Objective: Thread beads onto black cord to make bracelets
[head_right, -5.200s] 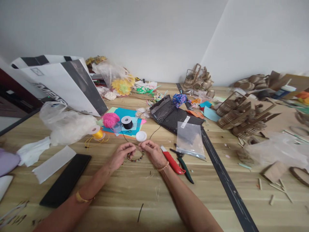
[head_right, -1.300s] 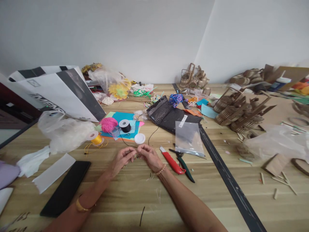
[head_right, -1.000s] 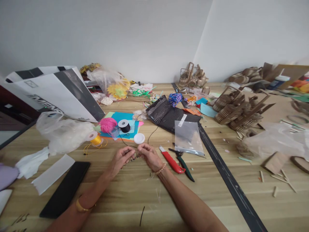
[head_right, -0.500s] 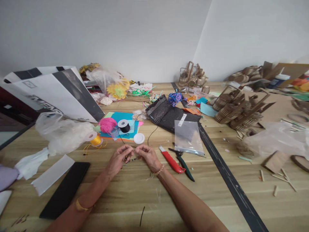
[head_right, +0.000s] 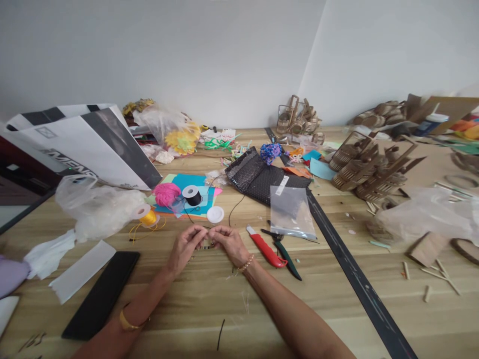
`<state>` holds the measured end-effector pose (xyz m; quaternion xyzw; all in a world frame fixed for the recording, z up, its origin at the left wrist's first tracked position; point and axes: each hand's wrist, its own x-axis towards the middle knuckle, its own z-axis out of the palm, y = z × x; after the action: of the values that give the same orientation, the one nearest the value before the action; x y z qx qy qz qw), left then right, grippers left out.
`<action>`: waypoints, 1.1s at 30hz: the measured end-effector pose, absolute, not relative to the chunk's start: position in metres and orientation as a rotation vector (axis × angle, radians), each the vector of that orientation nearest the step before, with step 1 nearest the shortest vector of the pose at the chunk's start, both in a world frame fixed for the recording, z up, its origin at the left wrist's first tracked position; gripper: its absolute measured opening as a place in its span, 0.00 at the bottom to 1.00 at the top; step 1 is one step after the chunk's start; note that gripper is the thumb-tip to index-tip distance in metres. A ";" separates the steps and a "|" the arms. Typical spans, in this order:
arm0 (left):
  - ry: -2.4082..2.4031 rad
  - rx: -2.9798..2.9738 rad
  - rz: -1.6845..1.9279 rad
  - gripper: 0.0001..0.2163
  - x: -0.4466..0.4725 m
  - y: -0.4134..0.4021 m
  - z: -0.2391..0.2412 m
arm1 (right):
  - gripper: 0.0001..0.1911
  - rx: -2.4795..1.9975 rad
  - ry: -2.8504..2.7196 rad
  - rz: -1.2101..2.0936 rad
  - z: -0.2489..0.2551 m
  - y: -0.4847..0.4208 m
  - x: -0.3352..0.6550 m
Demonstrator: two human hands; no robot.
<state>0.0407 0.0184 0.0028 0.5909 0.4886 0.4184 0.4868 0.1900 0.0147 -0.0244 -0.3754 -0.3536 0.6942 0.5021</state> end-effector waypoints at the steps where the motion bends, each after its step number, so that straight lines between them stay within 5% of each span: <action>1: 1.215 1.483 1.019 0.09 0.041 0.017 0.003 | 0.11 -0.902 -0.850 1.681 -0.025 0.015 0.190; 33: 1.294 1.769 1.028 0.09 0.040 0.016 -0.007 | 0.10 -0.806 -0.768 1.671 -0.025 0.015 0.188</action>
<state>0.0403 0.0161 -0.0072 0.6840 0.5001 0.3972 0.3526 0.1881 0.0146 -0.0246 -0.3385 -0.3225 0.7022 0.5369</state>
